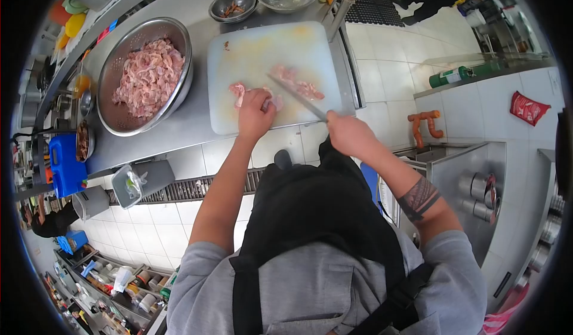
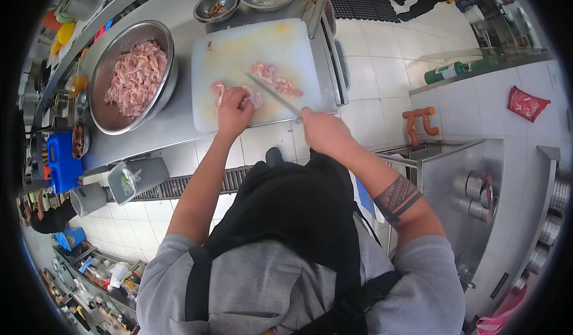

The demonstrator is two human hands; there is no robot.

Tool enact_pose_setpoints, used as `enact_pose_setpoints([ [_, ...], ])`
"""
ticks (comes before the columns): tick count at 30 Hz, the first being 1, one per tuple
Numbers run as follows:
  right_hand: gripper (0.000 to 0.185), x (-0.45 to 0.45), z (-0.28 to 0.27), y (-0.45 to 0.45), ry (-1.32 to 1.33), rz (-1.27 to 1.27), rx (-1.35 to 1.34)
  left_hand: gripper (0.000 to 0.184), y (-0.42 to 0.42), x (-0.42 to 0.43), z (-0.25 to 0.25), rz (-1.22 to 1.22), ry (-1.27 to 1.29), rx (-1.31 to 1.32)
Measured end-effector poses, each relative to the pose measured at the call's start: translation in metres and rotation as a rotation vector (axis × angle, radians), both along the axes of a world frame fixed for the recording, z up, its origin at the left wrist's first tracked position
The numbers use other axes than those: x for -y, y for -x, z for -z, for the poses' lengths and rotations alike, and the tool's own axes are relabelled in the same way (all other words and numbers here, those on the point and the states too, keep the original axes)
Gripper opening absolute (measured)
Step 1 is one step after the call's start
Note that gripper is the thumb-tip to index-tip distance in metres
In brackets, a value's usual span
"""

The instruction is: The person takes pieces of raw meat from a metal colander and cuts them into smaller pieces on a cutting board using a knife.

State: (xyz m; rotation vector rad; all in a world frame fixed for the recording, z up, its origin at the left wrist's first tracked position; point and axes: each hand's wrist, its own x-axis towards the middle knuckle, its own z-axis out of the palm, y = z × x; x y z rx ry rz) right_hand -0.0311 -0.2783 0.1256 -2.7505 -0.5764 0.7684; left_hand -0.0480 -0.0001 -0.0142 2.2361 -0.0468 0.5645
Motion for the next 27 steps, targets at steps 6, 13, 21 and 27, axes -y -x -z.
enact_pose_setpoints([
  [6,0.022,-0.012,0.01,0.019,-0.039,-0.053,-0.107,0.019,-0.005,0.003,0.0,-0.039,-0.08,0.025],
  [13,0.024,-0.09,0.08,-0.025,-0.296,-0.083,0.051,0.014,-0.007,0.0,0.002,-0.035,-0.164,-0.008],
  [21,0.029,-0.03,0.046,0.009,-0.145,-0.05,-0.092,0.022,-0.005,-0.004,-0.008,-0.063,-0.223,-0.035],
  [27,0.029,0.01,0.033,-0.001,-0.055,-0.024,-0.135,0.036,-0.005,-0.035,-0.013,-0.11,-0.263,-0.046],
])
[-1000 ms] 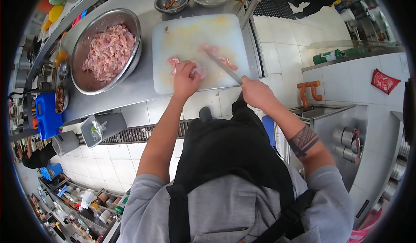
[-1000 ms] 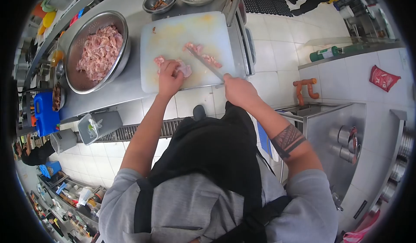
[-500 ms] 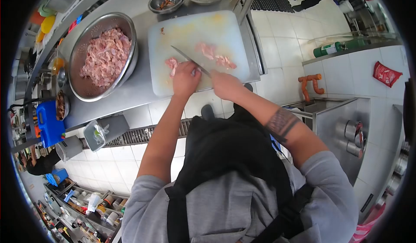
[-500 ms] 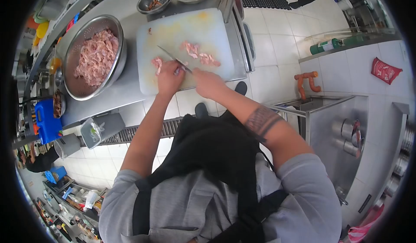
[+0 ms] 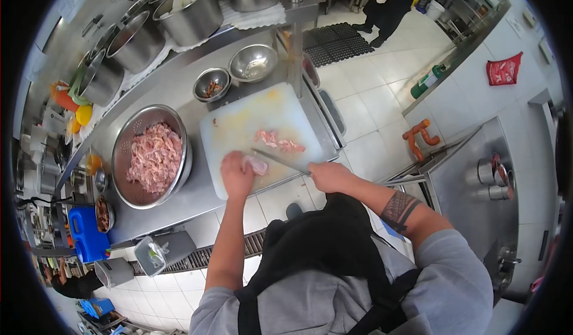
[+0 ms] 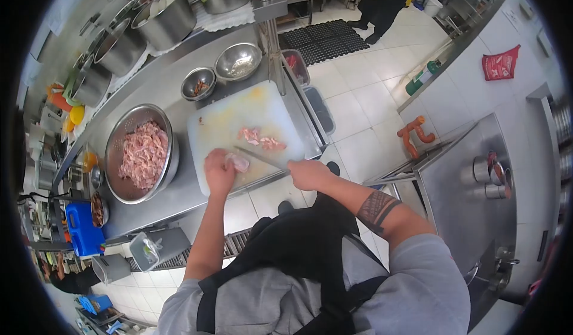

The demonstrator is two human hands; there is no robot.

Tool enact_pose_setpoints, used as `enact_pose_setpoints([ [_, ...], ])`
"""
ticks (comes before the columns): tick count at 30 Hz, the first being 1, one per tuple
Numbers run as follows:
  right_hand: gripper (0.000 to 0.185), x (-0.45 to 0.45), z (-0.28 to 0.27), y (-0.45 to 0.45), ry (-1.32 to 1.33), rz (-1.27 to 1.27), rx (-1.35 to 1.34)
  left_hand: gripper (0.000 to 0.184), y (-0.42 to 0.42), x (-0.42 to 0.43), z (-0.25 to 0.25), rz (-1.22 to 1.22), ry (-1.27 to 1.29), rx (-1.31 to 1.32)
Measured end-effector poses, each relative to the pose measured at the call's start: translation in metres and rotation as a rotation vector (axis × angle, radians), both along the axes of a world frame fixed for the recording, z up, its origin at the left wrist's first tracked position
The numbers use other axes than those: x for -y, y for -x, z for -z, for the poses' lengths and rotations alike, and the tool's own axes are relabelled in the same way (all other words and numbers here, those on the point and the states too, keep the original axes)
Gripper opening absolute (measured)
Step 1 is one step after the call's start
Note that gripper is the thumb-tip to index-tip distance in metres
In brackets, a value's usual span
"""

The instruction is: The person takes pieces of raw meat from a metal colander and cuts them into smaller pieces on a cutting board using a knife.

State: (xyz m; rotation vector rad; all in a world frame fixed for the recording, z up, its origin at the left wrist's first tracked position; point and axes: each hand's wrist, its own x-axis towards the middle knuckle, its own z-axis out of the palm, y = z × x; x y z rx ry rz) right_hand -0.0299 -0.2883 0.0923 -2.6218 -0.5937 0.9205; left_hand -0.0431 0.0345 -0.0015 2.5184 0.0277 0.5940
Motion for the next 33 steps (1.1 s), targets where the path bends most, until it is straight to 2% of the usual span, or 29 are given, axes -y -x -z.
enact_pose_setpoints([
  [2,0.027,-0.001,0.011,-0.006,-0.043,0.103,0.071,0.04,-0.001,-0.005,-0.017,-0.069,-0.086,0.048],
  [4,0.027,-0.008,0.011,-0.001,-0.051,0.123,0.114,0.043,0.0,-0.017,-0.026,-0.159,-0.094,-0.313],
  [6,0.027,-0.018,0.011,0.004,-0.058,0.143,0.158,0.04,-0.009,-0.031,-0.013,-0.141,-0.138,-0.295],
  [8,0.028,-0.029,0.013,0.014,-0.114,0.088,0.06,0.036,-0.015,-0.033,-0.013,-0.087,0.001,-0.534],
  [9,0.028,-0.032,0.019,0.016,-0.133,0.088,0.029,0.036,-0.017,-0.032,-0.012,-0.09,-0.002,-0.538],
  [11,0.028,-0.03,0.034,0.009,-0.146,0.101,0.039,0.033,-0.019,-0.031,-0.008,-0.064,0.184,-0.502],
  [13,0.025,-0.024,0.039,0.004,-0.167,0.141,0.066,0.027,-0.02,-0.021,-0.019,-0.031,0.477,-0.54],
  [15,0.024,-0.016,0.031,-0.003,-0.163,0.188,0.083,0.022,-0.023,0.002,-0.053,-0.029,0.882,-0.543],
  [17,0.024,-0.01,0.024,-0.006,-0.156,0.183,0.053,0.023,-0.026,0.015,-0.085,0.052,1.174,-0.546],
  [18,0.025,-0.008,0.022,-0.007,-0.148,0.203,0.047,0.023,-0.026,0.019,-0.099,0.035,1.18,-0.543],
  [20,0.027,-0.007,0.028,-0.004,-0.158,0.205,0.068,0.028,-0.029,0.023,-0.115,0.161,1.458,-0.525],
  [21,0.028,-0.007,0.03,-0.003,-0.17,0.218,0.095,0.028,-0.029,0.02,-0.113,0.152,1.466,-0.52],
  [24,0.028,-0.001,0.034,0.0,-0.204,0.197,0.095,0.027,-0.024,0.006,-0.095,0.132,1.4,-0.615],
  [26,0.027,0.0,0.025,0.004,-0.167,0.213,0.079,0.029,-0.019,-0.005,-0.062,-0.105,0.482,-0.609],
  [27,0.027,0.0,0.018,0.006,-0.135,0.239,0.074,0.029,-0.014,-0.005,-0.052,-0.114,0.491,-0.613],
  [29,0.026,-0.003,0.002,0.012,-0.122,0.235,0.106,0.034,-0.001,0.003,-0.037,-0.166,-0.155,-0.073],
  [30,0.025,-0.004,-0.004,0.017,-0.117,0.243,0.14,0.034,0.002,0.011,-0.034,-0.171,-0.148,-0.08],
  [32,0.023,-0.004,-0.012,0.024,-0.107,0.176,0.154,0.028,0.006,0.037,-0.029,0.127,0.037,-0.083],
  [33,0.022,-0.003,-0.016,0.027,-0.104,0.116,0.173,0.028,0.004,0.049,-0.024,0.122,0.045,-0.087],
])
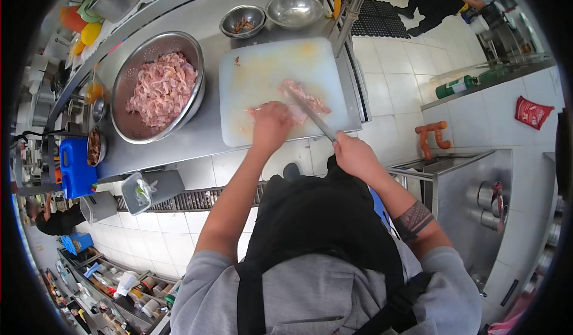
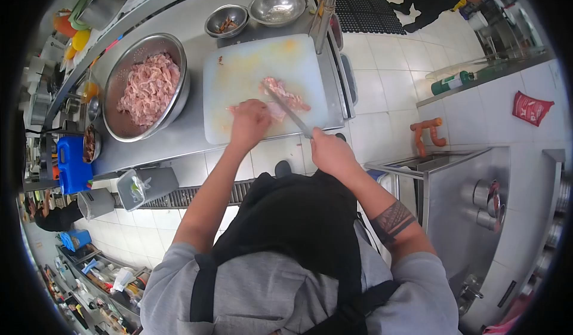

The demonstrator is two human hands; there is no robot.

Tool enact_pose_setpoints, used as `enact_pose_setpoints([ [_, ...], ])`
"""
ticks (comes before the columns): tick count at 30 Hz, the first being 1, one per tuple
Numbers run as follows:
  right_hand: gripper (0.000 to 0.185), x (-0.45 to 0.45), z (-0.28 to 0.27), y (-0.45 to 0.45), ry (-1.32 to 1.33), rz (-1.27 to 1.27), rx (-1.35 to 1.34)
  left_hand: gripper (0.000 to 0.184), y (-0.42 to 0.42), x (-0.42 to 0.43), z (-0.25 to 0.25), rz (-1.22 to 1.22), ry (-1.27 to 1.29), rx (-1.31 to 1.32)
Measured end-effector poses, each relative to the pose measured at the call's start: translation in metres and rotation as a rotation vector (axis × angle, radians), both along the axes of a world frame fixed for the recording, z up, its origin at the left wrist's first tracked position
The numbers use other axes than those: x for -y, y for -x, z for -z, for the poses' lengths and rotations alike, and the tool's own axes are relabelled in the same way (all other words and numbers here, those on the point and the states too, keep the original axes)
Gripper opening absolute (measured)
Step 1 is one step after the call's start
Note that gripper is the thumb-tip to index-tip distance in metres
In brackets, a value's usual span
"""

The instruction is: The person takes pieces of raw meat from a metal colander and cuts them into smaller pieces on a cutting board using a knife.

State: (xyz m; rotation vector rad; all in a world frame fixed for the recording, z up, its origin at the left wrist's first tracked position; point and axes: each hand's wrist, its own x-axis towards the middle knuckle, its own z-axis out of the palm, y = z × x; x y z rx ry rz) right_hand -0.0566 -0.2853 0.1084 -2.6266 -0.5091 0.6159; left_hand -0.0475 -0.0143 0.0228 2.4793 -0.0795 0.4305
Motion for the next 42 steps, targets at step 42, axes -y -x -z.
enact_pose_setpoints([
  [42,0.025,-0.08,0.065,-0.061,-0.152,-0.08,0.069,0.019,-0.02,0.013,0.035,0.068,0.136,0.126],
])
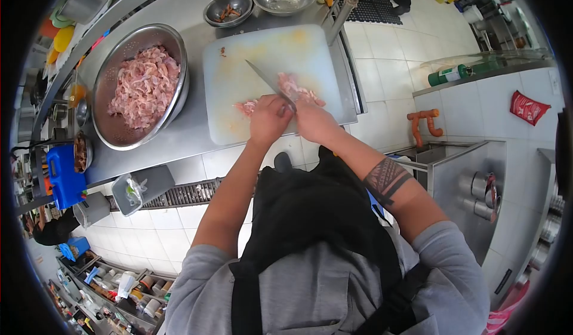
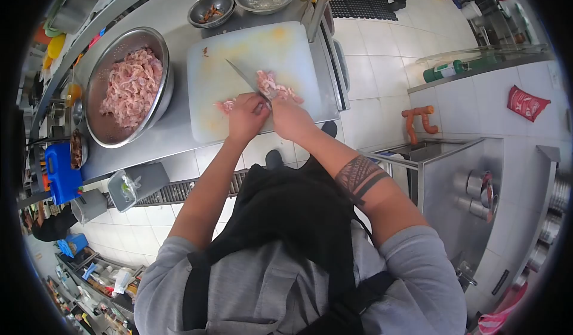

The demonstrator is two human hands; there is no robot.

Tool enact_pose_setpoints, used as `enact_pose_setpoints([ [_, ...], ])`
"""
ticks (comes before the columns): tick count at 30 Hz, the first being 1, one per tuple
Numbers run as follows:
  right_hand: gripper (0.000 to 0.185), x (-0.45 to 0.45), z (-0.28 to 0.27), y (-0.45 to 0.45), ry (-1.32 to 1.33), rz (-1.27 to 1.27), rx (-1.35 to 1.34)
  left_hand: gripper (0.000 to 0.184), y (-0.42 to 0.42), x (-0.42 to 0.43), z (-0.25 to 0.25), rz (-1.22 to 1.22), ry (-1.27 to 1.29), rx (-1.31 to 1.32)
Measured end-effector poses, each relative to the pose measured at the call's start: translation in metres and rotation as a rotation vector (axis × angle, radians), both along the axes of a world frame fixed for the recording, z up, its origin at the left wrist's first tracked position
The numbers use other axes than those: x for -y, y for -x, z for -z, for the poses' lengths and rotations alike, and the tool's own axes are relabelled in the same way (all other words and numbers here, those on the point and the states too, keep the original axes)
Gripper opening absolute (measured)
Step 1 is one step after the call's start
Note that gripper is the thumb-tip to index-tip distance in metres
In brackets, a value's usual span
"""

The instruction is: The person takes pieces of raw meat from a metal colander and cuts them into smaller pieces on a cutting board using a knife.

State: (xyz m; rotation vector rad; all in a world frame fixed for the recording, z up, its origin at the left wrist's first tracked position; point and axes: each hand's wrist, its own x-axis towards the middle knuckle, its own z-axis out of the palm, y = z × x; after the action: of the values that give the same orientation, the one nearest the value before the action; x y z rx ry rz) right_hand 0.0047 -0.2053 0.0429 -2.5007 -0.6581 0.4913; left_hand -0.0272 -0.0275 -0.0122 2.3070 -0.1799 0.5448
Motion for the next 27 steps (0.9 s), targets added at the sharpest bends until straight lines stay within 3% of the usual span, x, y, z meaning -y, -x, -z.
enact_pose_setpoints([
  [7,0.026,0.074,-0.057,0.05,0.275,0.059,-0.257,0.021,0.001,0.002,0.003,-0.153,-0.017,0.037],
  [11,0.025,0.095,-0.063,0.053,0.289,0.071,-0.152,0.021,0.01,0.005,-0.005,-0.189,0.041,0.103],
  [16,0.022,0.074,-0.101,0.059,0.33,0.048,-0.231,0.02,0.007,0.001,-0.008,-0.15,-0.049,0.103],
  [27,0.025,-0.003,-0.014,0.013,0.174,-0.002,-0.108,0.017,0.002,-0.004,0.003,-0.035,-0.049,0.07],
])
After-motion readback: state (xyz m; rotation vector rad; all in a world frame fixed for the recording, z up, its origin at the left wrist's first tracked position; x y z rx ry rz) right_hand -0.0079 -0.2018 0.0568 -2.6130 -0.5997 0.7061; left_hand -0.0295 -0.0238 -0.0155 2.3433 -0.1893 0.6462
